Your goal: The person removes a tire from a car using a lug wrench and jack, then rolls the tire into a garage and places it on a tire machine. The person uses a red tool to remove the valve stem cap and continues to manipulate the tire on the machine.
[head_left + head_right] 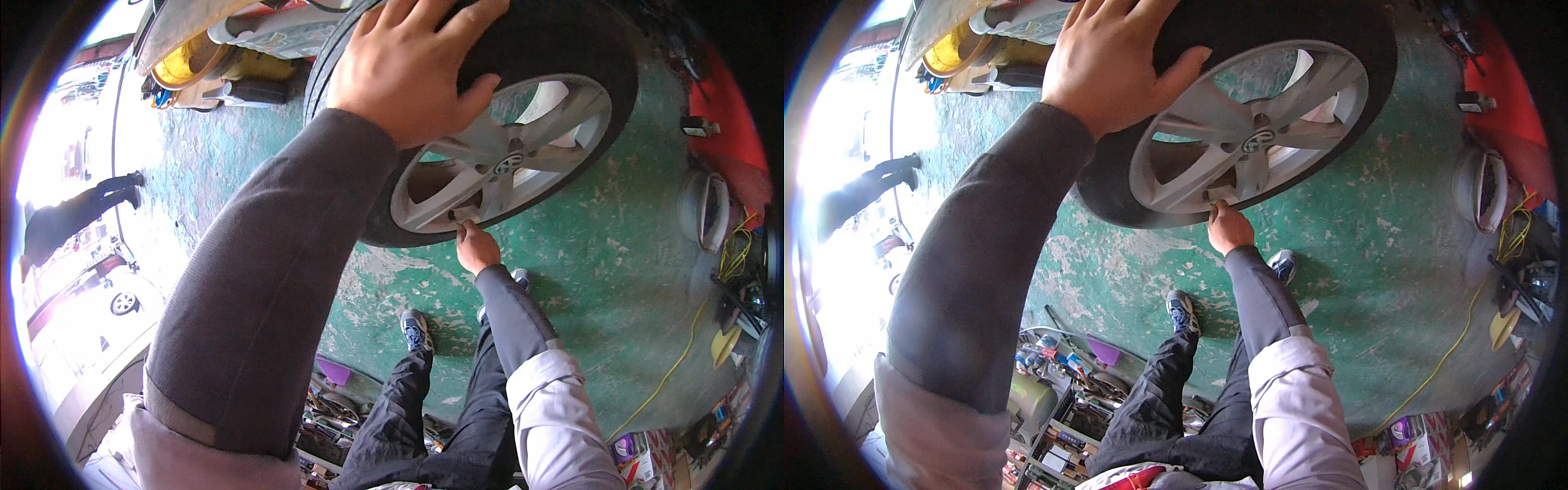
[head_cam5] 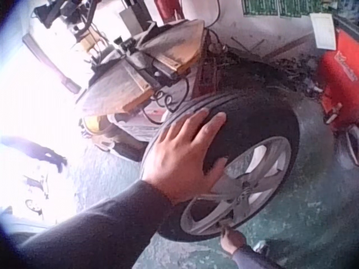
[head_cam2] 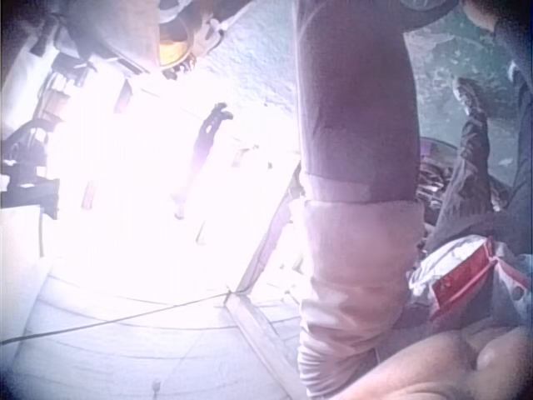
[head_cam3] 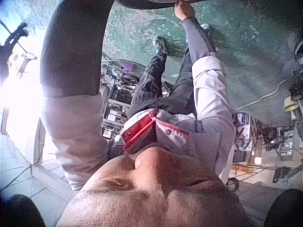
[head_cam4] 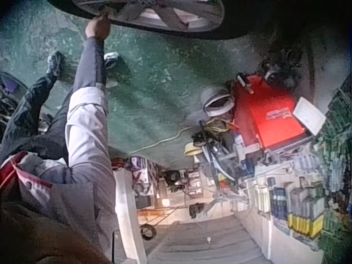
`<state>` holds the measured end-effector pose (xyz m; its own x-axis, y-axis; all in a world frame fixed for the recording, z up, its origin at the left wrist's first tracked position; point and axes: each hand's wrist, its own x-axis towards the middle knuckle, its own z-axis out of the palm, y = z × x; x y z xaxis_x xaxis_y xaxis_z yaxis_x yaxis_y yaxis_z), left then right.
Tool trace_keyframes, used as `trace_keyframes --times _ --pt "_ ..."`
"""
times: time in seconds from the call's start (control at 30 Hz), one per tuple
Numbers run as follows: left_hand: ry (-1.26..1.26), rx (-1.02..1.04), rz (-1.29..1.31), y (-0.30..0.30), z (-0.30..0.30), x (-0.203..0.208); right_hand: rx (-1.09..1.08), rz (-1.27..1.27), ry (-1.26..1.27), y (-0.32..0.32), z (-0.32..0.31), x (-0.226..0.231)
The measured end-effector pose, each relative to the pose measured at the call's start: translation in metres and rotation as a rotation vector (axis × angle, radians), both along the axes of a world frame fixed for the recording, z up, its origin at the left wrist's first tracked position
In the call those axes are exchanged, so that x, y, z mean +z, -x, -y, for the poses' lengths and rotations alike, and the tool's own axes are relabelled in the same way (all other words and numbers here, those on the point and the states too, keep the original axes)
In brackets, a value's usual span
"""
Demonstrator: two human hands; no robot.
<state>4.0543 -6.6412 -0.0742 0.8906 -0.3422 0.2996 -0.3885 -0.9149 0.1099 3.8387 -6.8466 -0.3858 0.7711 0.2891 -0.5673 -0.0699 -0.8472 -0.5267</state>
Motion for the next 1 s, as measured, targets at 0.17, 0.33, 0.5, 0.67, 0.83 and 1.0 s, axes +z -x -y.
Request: trace_keyframes --times 0.17,0.33,0.5,0.67,0.83,1.0 --pt "0.021 0.011 -0.059 0.000 -0.001 -0.005 -0.406 -0.026 -0.319 0.019 0.026 0.034" --pt "0.033 0.033 0.018 -0.002 0.000 -0.011 -0.670 -0.371 -0.777 0.003 0.074 0.133" --pt "-0.042 0.076 -0.075 -0.002 0.002 -0.004 -0.690 -0.229 -0.968 -0.065 0.110 0.236" --pt "-0.040 0.110 -0.155 -0.004 0.007 0.005 -0.664 -0.147 -1.037 -0.138 0.134 0.313" --pt "-0.046 0.114 -0.184 -0.006 0.008 0.011 -0.675 -0.093 -1.026 -0.188 0.148 0.375" --pt "-0.018 0.100 -0.189 -0.006 0.007 0.013 -0.631 -0.032 -1.024 -0.222 0.152 0.413"
